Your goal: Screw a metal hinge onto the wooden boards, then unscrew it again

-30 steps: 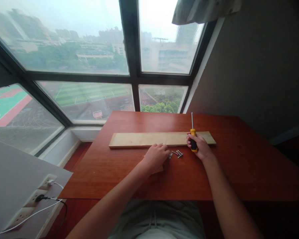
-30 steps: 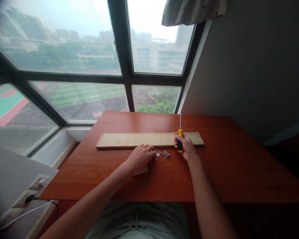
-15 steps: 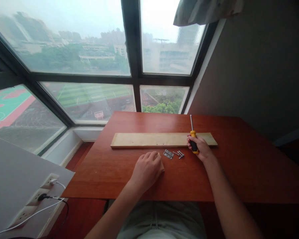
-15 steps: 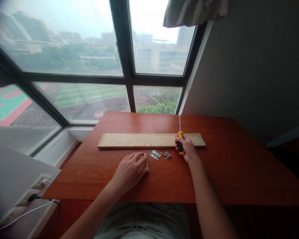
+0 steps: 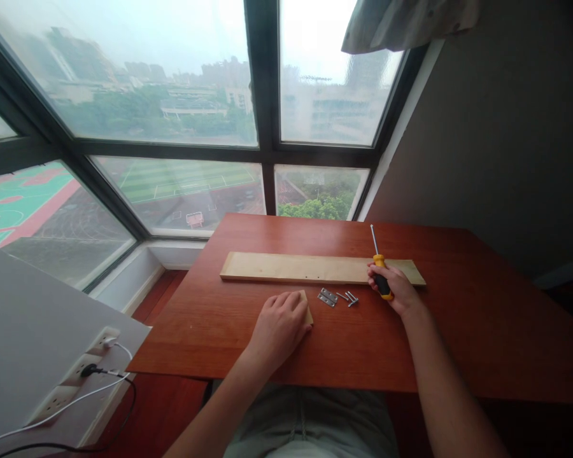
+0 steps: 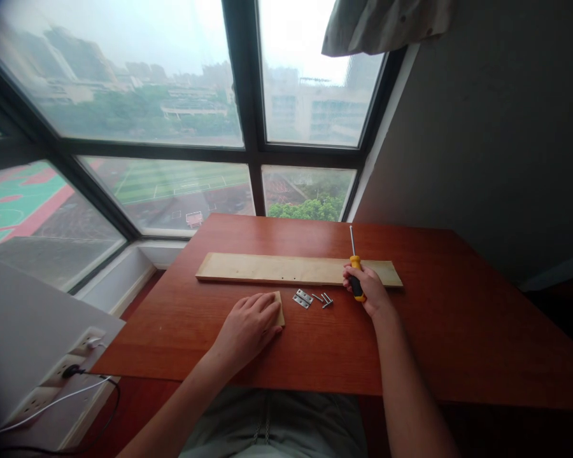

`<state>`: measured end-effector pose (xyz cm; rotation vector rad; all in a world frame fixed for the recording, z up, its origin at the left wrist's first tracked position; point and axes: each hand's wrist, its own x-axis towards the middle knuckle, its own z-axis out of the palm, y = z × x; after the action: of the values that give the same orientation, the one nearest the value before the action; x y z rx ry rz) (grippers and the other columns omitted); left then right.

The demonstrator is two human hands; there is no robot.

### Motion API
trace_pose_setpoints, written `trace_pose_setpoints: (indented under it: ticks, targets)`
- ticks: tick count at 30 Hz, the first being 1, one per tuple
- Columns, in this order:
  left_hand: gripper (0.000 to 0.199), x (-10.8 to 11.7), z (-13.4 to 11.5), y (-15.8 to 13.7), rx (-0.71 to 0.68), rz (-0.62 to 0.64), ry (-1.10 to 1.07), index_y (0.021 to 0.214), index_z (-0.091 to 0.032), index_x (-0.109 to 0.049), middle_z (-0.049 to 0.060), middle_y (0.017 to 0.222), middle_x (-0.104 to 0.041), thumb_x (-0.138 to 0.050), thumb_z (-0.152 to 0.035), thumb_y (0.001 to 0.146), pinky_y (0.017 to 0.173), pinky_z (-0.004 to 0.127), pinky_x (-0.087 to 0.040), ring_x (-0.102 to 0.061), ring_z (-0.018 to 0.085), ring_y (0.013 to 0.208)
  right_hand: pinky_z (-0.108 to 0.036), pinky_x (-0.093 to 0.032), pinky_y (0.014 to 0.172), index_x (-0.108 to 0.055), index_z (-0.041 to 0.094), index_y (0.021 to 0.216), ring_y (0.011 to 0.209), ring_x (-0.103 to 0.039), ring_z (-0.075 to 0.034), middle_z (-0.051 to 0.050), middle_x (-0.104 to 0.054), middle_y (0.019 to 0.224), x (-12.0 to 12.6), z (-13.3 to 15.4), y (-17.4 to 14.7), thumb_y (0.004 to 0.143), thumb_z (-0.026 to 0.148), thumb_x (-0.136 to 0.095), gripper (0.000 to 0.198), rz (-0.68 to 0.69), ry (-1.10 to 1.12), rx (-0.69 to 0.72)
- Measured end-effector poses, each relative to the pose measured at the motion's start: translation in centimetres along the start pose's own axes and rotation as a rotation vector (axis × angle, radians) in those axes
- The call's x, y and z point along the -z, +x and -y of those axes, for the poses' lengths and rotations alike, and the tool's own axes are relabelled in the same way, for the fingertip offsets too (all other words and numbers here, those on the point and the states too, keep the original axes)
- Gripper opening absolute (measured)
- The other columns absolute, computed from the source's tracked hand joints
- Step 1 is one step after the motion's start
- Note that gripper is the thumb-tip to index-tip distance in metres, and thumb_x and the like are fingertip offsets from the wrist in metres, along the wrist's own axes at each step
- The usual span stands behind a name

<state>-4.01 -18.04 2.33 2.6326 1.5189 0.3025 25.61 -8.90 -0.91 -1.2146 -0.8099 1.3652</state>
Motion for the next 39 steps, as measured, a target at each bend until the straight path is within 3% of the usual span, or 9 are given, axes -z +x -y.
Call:
trace_pose_setpoints:
  ticks: [6,12,15,20,27,39]
  targets:
    - [0.032,0.7,1.9,-0.5,0.019,-0.036,0.016,0.120,-0.025,-0.056,0.008,0.129,-0.057,-0.056,-0.027,0.088,0.098,0.039,-0.040,-0.052,0.023,0.118,-0.016,-0.042,0.039,-0.066,0.018,0.086,0.054,-0.055,-0.010,0.000,-0.061,0.069,1.3,0.5,-0.4,0.064,0.031,-0.080,0.029,-0.046,-0.030,0.031]
    - [0.035,1.0,3.7,-0.9,0.018,-0.037,-0.003,0.121,-0.025,-0.056,0.007,0.132,-0.056,-0.058,-0.028,0.086,0.105,0.041,-0.035,-0.050,0.024,0.121,-0.016,-0.044,0.042,-0.068,0.020,0.088,0.058,-0.053,-0.010,0.001,-0.061,0.067,2.7,0.5,-0.3,0.063,0.033,-0.080,0.030,-0.205,-0.093,0.216]
    - [0.036,1.1,3.9,-0.1,0.013,-0.056,-0.018,0.122,-0.024,-0.056,0.008,0.135,-0.055,-0.058,-0.029,0.086,0.106,0.042,-0.034,-0.049,0.025,0.122,-0.016,-0.044,0.042,-0.068,0.020,0.088,0.057,-0.052,-0.009,0.001,-0.060,0.066,2.8,0.3,-0.2,0.063,0.033,-0.080,0.030,-0.238,-0.090,0.245]
    - [0.039,0.7,2.7,4.0,0.012,-0.120,0.010,0.123,-0.022,-0.054,0.012,0.136,-0.052,-0.059,-0.033,0.086,0.106,0.044,-0.034,-0.048,0.026,0.123,-0.017,-0.043,0.042,-0.067,0.021,0.090,0.055,-0.051,-0.009,0.002,-0.058,0.064,1.8,0.0,-0.4,0.066,0.034,-0.079,0.030,-0.185,-0.061,0.230]
    - [0.051,-1.7,1.3,9.5,-0.028,-0.141,0.089,0.124,-0.021,-0.050,0.015,0.137,-0.047,-0.062,-0.049,0.083,0.107,0.052,-0.028,-0.042,0.032,0.126,-0.018,-0.043,0.044,-0.067,0.019,0.092,0.056,-0.052,-0.009,0.002,-0.058,0.068,1.0,-0.4,-0.7,0.068,0.038,-0.079,0.033,-0.115,-0.113,0.197]
    - [0.041,-3.3,1.7,10.8,-0.035,-0.094,0.115,0.120,-0.024,-0.050,0.012,0.124,-0.051,-0.057,-0.048,0.087,0.099,0.049,-0.034,-0.045,0.030,0.115,-0.018,-0.043,0.045,-0.065,0.018,0.093,0.057,-0.052,-0.009,0.002,-0.058,0.068,0.6,-0.4,-1.0,0.068,0.037,-0.078,0.034,-0.092,-0.090,0.175]
